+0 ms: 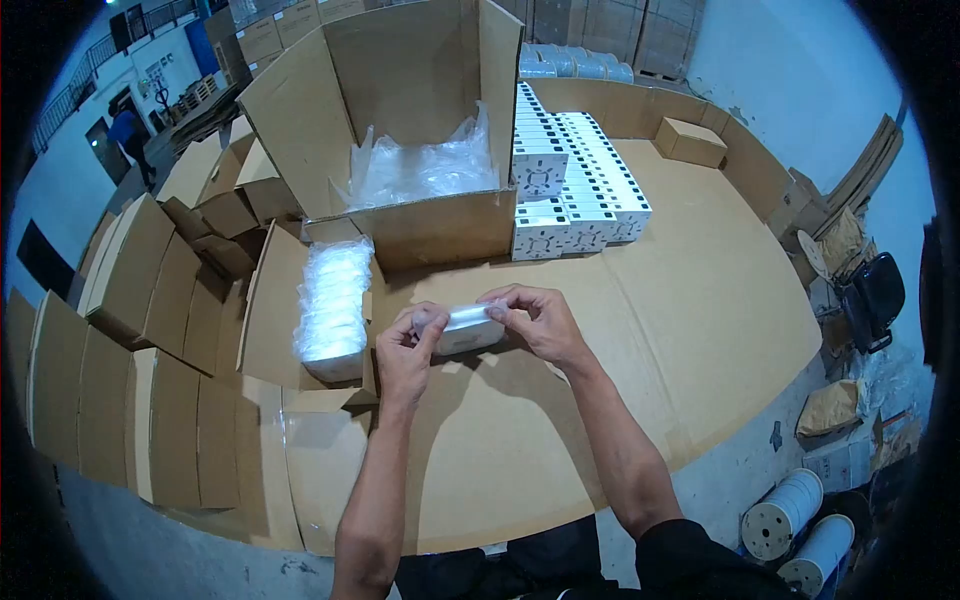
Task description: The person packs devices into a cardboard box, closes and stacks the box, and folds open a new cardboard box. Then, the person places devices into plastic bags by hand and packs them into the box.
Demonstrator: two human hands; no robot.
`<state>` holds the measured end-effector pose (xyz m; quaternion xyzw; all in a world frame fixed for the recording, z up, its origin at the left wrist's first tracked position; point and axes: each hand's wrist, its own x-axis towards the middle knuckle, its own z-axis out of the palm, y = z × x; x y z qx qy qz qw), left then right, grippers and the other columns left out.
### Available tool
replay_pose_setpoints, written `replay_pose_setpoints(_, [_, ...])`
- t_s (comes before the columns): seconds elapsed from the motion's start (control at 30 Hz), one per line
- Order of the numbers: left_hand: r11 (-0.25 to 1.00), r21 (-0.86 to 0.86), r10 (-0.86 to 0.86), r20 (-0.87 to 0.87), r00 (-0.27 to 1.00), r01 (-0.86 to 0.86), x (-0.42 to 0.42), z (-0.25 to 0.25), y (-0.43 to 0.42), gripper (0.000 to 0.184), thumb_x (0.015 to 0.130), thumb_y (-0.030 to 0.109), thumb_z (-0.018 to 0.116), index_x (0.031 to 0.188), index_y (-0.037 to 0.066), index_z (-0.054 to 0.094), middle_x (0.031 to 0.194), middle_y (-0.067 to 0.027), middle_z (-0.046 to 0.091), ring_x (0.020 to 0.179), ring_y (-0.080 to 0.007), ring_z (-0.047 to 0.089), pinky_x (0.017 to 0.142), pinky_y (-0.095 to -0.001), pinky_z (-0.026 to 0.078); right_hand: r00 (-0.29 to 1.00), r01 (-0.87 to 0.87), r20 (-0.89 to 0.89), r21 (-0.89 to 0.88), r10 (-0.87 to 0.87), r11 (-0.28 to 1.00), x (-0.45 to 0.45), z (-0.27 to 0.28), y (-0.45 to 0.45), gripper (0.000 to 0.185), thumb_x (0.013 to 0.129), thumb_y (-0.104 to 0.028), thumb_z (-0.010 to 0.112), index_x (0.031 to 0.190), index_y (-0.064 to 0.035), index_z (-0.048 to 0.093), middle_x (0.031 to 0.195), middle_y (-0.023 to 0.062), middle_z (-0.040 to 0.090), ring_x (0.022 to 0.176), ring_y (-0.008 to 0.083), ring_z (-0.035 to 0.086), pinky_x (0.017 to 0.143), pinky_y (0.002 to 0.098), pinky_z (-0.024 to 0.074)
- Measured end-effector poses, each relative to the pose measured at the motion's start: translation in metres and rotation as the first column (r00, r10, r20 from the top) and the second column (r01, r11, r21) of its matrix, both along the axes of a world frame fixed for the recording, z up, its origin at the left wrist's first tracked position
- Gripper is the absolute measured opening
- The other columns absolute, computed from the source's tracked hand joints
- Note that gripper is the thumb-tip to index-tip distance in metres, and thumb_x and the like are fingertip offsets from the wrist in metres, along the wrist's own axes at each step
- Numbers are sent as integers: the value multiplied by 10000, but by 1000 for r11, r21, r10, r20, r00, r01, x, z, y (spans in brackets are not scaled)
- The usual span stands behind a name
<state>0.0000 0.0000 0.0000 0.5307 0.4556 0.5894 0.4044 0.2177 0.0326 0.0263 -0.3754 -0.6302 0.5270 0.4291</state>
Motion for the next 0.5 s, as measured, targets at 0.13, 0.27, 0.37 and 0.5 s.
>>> replay_pose_setpoints(0.13, [988, -99, 127, 114, 985, -116, 7, 4, -2, 152, 922, 163, 772, 989, 29, 749, 883, 30, 653, 752, -46, 534, 655, -220, 416, 995, 39, -94, -13, -41, 999, -3, -3, 1, 96, 944, -62, 688, 888, 12, 663, 1111, 116, 713, 994, 145, 642, 919, 316, 514])
replay_pose_setpoints(0.27, [970, -132, 222, 132, 966, -205, 11, 6, -3, 184, 907, 182, 795, 873, 42, 680, 803, 41, 624, 686, -19, 492, 598, -213, 387, 977, 39, -211, 11, -36, 999, -5, -16, 5, 113, 935, -55, 705, 866, -4, 631, 1082, 127, 685, 953, 141, 630, 897, 312, 518])
replay_pose_setpoints(0.37, [969, -123, 234, 182, 955, -214, 14, 2, -2, 237, 900, 185, 802, 818, 70, 611, 794, 33, 619, 696, -24, 496, 612, -218, 395, 973, 46, -226, 11, -43, 999, -6, -20, 6, 108, 929, -54, 713, 901, -16, 616, 1109, 138, 670, 955, 145, 627, 897, 310, 515])
replay_pose_setpoints(0.5, [965, -132, 248, 171, 953, -227, 15, 1, -1, 249, 902, 176, 795, 810, 83, 583, 783, 35, 613, 713, -28, 508, 623, -224, 401, 980, 76, -178, -64, -87, 995, -9, -14, 2, 105, 926, -42, 707, 938, -10, 607, 1163, 139, 650, 982, 146, 624, 902, 316, 520])
